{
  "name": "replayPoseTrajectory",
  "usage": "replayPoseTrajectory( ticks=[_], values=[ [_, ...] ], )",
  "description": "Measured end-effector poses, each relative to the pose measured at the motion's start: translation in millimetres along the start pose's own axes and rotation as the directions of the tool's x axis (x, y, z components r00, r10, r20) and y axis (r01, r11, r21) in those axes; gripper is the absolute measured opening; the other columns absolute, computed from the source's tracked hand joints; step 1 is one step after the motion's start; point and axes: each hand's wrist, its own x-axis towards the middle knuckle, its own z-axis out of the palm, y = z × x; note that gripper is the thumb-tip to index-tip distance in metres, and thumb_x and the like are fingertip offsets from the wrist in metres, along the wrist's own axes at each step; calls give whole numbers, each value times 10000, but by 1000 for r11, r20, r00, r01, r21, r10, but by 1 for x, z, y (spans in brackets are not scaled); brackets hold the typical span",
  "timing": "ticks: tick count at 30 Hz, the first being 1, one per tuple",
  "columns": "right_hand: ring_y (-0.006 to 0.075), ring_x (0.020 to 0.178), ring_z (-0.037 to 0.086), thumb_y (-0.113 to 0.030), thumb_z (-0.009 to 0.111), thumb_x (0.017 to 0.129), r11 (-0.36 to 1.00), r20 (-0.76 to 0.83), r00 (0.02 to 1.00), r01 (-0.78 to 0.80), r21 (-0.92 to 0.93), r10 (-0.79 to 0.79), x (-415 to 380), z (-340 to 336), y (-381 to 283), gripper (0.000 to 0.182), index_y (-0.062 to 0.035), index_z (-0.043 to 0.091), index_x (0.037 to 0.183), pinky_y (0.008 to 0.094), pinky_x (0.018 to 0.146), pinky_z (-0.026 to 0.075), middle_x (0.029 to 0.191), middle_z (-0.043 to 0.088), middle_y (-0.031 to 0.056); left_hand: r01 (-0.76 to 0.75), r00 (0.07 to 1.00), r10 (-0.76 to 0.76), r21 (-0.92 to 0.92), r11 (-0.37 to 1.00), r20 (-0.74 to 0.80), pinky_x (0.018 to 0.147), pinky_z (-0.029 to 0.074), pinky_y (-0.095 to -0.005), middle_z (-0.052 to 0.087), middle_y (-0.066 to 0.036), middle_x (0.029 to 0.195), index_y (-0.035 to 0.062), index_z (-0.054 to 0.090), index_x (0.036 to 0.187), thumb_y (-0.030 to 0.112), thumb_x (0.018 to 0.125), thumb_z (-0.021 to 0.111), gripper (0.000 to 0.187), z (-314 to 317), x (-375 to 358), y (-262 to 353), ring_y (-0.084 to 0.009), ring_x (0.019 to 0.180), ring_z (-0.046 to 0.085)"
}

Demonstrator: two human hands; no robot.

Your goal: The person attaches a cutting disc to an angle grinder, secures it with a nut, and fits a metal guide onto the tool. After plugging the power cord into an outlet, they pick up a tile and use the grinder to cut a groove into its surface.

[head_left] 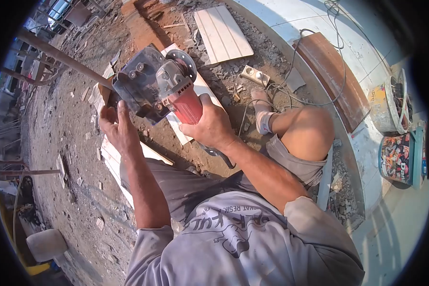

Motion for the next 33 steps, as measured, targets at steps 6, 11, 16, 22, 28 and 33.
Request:
replayPoseTrajectory(
  ticks=[6, 11, 16, 22, 28, 33],
  values=[
    [453, 808, 703, -318, 846, 685, 997, -95, 994, 62, 41, -58, 10, 10, 3, 627, 44, 501, 1065, 505, 737, 572, 873, 687, 249, 508, 605, -380, 28, 861, 700, 972, 475, -379, 673, -121, 1208, -47, 589, 1317, 612, 967, 619, 747, -12, -72, 15, -196, 1137, 621],
    [479, 925, 624, -161, 748, 752, 974, -138, 964, 228, -11, -227, -4, 12, -5, 573, 44, 431, 1183, 523, 769, 522, 997, 601, 264, 782, 370, -187, -197, 591, 910, 1060, 464, -393, 608, -120, 1321, -3, 456, 1430, 510, 925, 710, 764, 20, -75, 12, -225, 1179, 609],
    [486, 1153, 531, -128, 717, 747, 910, -86, 907, 414, -9, -413, -20, 8, -19, 792, 171, 353, 1384, 524, 1020, 442, 1232, 494, 340, 822, 501, -262, -359, 443, 825, 1095, 471, -415, 608, -194, 1334, -16, 469, 1417, 395, 892, 701, 706, 31, -75, 18, -290, 1215, 614],
    [313, 1128, 650, -70, 717, 842, 788, -198, 772, 615, -3, -604, -49, -149, -34, 276, 10, 711, 1107, 407, 942, 545, 1204, 661, 150, 749, 582, -281, -368, 550, 764, 821, 618, -379, 670, -126, 1075, 3, 525, 1316, 427, 920, 711, 609, 27, -18, -2, -232, 915, 690],
    [298, 908, 728, -205, 600, 935, 951, -656, 754, -182, -251, -28, 5, -291, 192, 231, -65, 725, 1069, 432, 812, 555, 982, 750, 141, 734, 639, -332, -422, 532, 694, 871, 598, -332, 601, -159, 1142, 4, 444, 1402, 393, 961, 659, 626, -10, 13, -2, -240, 976, 652],
    [384, 1037, 694, -125, 563, 887, 804, -337, 934, -290, -519, 120, 26, -185, 366, 292, -107, 695, 1147, 486, 913, 539, 1028, 742, 156, 756, 632, -416, -402, 517, 654, 875, 582, -347, 586, -177, 1144, -1, 414, 1438, 388, 957, 664, 668, -30, 25, -9, -248, 980, 640]
  ],
)
